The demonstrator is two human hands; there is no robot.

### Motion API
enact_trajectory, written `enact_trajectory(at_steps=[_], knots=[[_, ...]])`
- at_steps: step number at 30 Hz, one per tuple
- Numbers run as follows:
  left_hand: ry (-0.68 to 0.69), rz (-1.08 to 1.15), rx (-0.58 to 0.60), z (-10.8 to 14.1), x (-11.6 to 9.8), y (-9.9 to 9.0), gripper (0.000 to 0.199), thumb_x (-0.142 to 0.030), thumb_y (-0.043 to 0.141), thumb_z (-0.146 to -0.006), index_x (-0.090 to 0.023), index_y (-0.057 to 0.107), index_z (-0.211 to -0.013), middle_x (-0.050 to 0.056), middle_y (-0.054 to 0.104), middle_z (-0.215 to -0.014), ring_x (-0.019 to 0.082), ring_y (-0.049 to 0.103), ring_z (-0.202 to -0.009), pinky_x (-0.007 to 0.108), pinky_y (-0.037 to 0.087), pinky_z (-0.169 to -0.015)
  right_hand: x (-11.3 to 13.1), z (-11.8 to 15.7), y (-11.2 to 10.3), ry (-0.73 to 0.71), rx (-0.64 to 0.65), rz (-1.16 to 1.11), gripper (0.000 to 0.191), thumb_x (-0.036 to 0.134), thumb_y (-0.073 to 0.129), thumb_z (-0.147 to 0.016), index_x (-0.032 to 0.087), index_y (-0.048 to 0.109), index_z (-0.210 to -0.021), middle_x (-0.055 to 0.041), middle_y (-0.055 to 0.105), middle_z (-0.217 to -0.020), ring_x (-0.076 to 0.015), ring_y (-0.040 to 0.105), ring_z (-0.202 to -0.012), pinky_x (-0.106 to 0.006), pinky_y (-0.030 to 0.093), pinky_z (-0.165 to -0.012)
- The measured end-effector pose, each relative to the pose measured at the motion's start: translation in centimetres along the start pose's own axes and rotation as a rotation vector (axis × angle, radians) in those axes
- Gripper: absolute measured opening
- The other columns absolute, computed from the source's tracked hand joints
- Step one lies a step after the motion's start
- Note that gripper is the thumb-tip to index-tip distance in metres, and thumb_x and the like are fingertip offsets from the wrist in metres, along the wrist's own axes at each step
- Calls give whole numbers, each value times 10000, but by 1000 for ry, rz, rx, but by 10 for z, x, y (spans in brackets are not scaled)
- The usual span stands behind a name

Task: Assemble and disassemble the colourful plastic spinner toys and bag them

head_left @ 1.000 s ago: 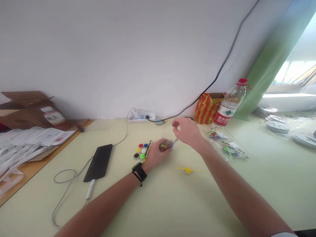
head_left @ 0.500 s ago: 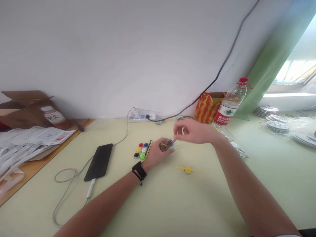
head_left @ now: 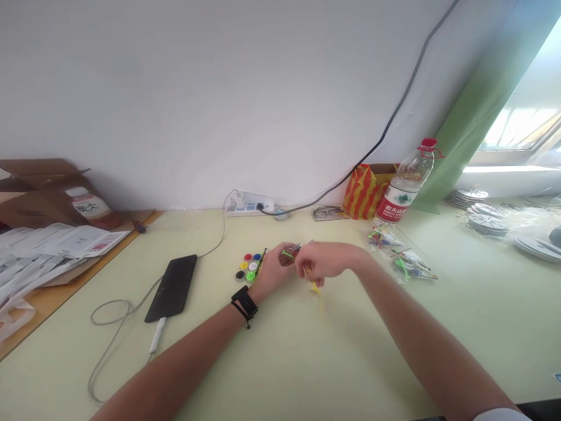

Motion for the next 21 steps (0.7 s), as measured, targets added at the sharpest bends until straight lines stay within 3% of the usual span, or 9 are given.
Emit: enact_trajectory(at_steps=[2, 5, 7, 9, 14, 21], knots=[[6, -15, -13, 0, -2, 1, 437, -323, 814, -772, -173, 685, -1162, 73, 777, -999, 213, 738, -839, 322, 607, -749, 6, 15, -24, -124, -144, -150, 148, 132, 624, -828, 218, 728, -892, 6, 757, -748, -165, 744, -693, -252, 546, -649], [12, -68, -66, 1, -3, 0, 427, -298, 808, -778, -184, 687, -1171, 70, 774, -1030, 202, 733, -824, 329, 603, -767, 11, 40, -61, -244, -557, -343, 114, 262, 657, -893, 192, 700, -972, -37, 758, -844, -184, 756, -779, -317, 604, -759], [15, -110, -76, 1, -4, 0, 431, -291, 808, -777, -198, 692, -1181, 67, 770, -1064, 199, 731, -823, 335, 603, -774, 10, 53, -76, -257, -834, -369, 120, 284, 672, -895, 187, 683, -963, -49, 739, -857, -186, 747, -763, -333, 611, -761], [27, -137, -75, 2, -5, 0, 427, -295, 807, -773, -204, 697, -1176, 64, 771, -1062, 203, 729, -829, 336, 604, -764, 8, 57, -80, -223, -989, -320, 84, 267, 657, -900, 192, 671, -933, -45, 718, -840, -173, 723, -707, -320, 603, -719], [34, -149, -71, 4, -10, 1, 425, -285, 797, -780, -202, 696, -1184, 66, 774, -1064, 214, 737, -876, 347, 611, -802, 6, 41, -70, -137, -1004, -97, 90, 200, 571, -901, 200, 661, -894, -19, 671, -746, -157, 639, -624, -276, 505, -604], [26, -127, -71, 6, -18, 3, 390, -223, 787, -779, -218, 693, -1157, 65, 764, -1118, 227, 735, -993, 362, 608, -880, 12, 17, -52, -147, -944, 18, 133, 155, 523, -883, 196, 649, -882, -11, 659, -723, -155, 611, -652, -262, 443, -618]])
Point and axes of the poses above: each hand's wrist, its own z-axis away from the middle knuckle, its own y-axis out of the palm, x = y × z, the point moved 5 cm from there along -z, towards the middle knuckle
